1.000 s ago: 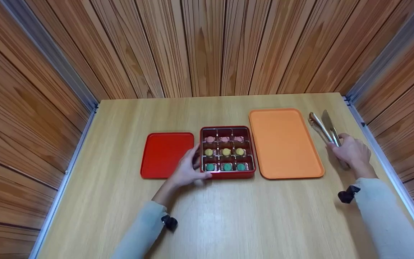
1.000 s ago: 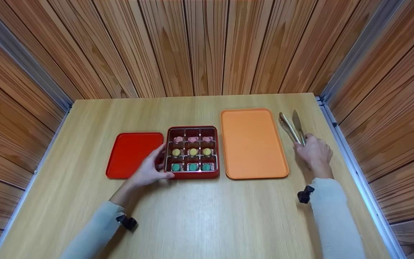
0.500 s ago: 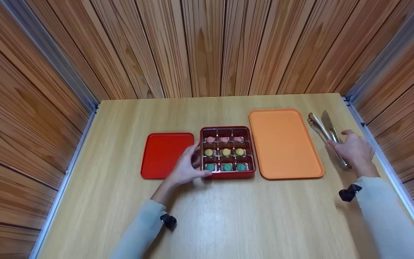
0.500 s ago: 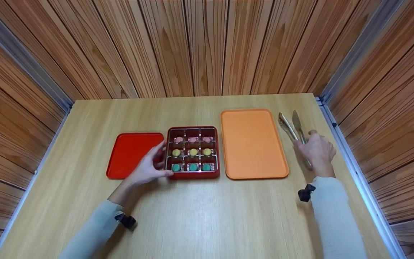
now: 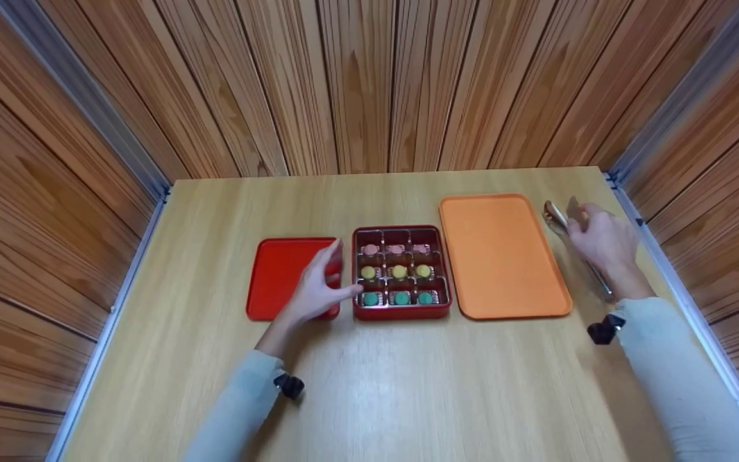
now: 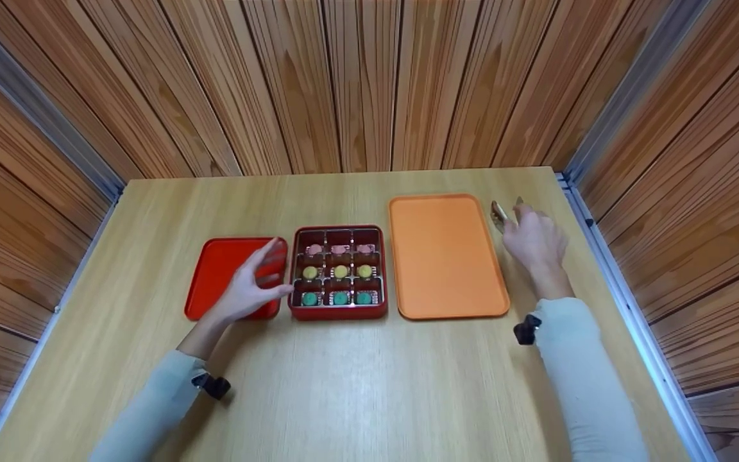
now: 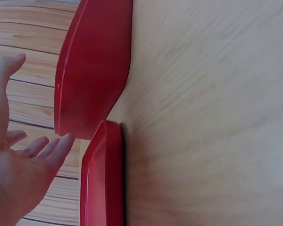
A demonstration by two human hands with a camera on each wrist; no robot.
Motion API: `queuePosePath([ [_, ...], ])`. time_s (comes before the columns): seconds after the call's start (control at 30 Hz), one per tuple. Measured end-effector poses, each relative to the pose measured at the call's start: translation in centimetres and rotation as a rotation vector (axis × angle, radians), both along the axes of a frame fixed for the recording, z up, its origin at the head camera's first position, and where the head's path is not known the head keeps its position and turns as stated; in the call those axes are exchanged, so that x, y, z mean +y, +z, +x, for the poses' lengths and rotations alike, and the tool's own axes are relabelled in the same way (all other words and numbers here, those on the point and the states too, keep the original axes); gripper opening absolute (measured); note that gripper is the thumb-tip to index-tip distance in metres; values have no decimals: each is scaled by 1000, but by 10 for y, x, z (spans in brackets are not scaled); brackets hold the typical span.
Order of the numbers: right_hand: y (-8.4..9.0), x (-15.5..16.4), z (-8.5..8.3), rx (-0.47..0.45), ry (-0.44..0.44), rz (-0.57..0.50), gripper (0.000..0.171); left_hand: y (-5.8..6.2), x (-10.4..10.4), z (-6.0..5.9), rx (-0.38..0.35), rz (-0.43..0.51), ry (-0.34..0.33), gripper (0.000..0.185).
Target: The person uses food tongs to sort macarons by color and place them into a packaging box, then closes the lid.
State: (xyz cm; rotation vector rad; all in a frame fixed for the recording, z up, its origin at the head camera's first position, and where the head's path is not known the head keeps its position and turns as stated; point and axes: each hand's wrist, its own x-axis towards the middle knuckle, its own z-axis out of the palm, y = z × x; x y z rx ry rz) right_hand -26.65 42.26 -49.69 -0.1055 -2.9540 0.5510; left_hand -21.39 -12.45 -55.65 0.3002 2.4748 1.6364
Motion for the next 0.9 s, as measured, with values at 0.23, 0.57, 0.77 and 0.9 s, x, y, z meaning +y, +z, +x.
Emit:
queuePosePath([
  [0.23,12,-44,-16,-70,129,-76,49,8,-15,-3,19,-51,57,106],
  [0.57,23,-116,-36,-89,245,-67,56,10,-52,-2,54,-116,90,106],
  [0.77,21,-156,-43,-77,319,-116,64,7,-76,0,98,-142,128,105],
  [0.9,17,-181,-45,-104,365,-144,69,5,-95,2,89,-172,149,105],
])
